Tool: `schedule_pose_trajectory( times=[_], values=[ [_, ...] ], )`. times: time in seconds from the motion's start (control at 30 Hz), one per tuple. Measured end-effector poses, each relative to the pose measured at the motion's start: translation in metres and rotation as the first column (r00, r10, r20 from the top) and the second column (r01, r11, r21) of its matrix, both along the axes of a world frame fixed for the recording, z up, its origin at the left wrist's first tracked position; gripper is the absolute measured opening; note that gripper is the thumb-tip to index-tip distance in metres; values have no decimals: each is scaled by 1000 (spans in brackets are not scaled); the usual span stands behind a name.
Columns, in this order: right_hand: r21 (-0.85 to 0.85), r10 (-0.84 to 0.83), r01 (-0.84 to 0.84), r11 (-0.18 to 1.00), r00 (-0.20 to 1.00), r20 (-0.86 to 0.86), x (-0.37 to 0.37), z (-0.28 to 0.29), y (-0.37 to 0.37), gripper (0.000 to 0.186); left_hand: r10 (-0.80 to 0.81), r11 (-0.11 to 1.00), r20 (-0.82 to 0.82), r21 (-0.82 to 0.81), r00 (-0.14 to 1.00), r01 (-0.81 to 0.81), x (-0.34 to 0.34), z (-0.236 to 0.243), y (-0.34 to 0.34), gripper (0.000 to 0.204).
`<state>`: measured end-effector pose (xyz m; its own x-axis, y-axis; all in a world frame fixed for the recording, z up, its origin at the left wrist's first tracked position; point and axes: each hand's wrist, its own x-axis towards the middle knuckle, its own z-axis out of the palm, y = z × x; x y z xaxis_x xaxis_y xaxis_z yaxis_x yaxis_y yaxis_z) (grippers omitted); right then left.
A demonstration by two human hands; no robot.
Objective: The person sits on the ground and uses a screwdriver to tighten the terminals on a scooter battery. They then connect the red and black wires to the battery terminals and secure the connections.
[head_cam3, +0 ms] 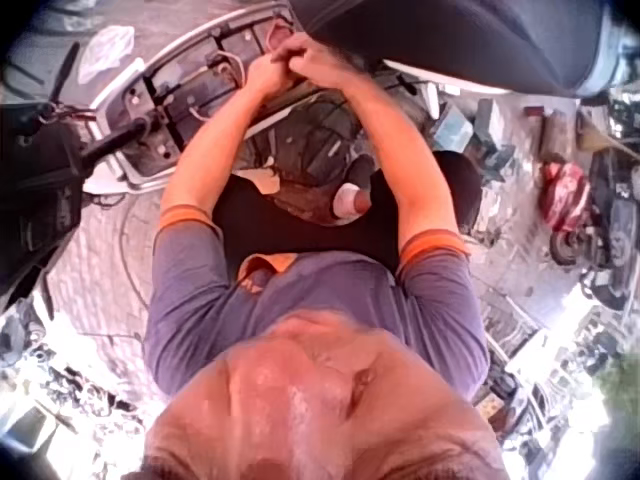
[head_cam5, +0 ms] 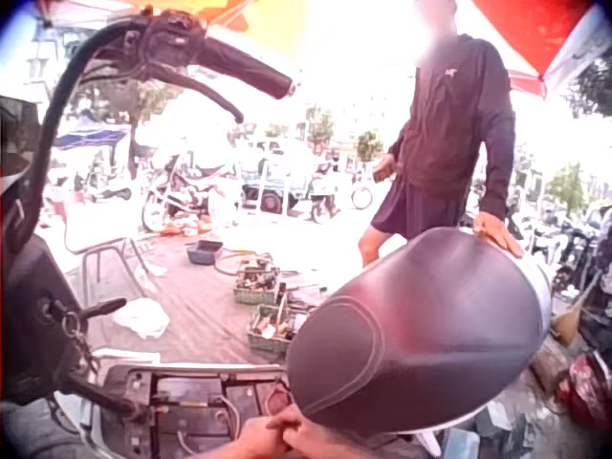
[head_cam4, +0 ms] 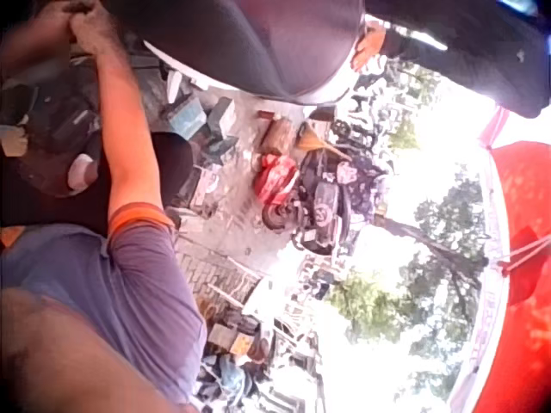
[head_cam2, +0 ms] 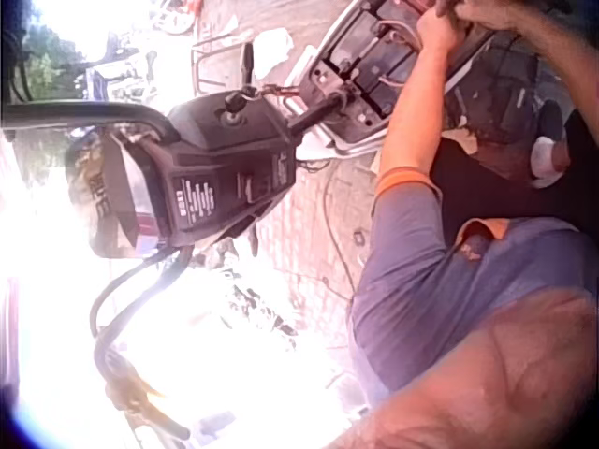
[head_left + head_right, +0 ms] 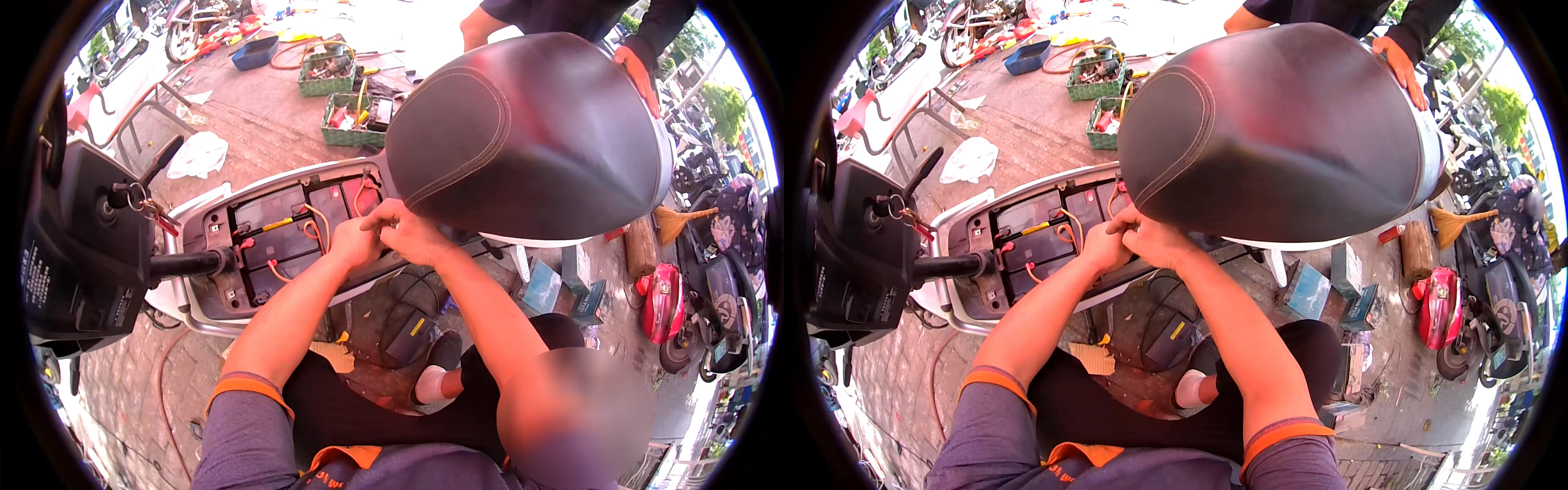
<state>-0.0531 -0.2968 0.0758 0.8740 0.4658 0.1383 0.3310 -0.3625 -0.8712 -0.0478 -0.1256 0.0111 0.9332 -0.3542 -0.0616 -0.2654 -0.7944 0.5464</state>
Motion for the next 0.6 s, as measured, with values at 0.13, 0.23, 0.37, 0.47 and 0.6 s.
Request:
schedule_pose_trajectory(
  times=[0.13,0.23,0.37,0.47,0.6],
  values=[
    [203,-3,61,977,961,-275,-8,-19,-6,27,-10,999,187,-29,982,16,-1,-16,1,9],
    [351,-140,164,922,986,-91,-10,-48,5,22,-20,997,245,-68,969,38,-2,-14,-2,11],
    [411,-306,265,873,951,38,-13,-56,21,18,3,997,232,-74,973,15,-4,-22,-1,14],
    [458,-436,375,806,900,30,-17,-40,30,17,0,999,177,-43,984,8,-6,-8,-2,14],
    [481,-680,521,705,689,251,-14,-47,47,16,-21,998,147,69,989,11,-4,-5,0,15]
  ],
)
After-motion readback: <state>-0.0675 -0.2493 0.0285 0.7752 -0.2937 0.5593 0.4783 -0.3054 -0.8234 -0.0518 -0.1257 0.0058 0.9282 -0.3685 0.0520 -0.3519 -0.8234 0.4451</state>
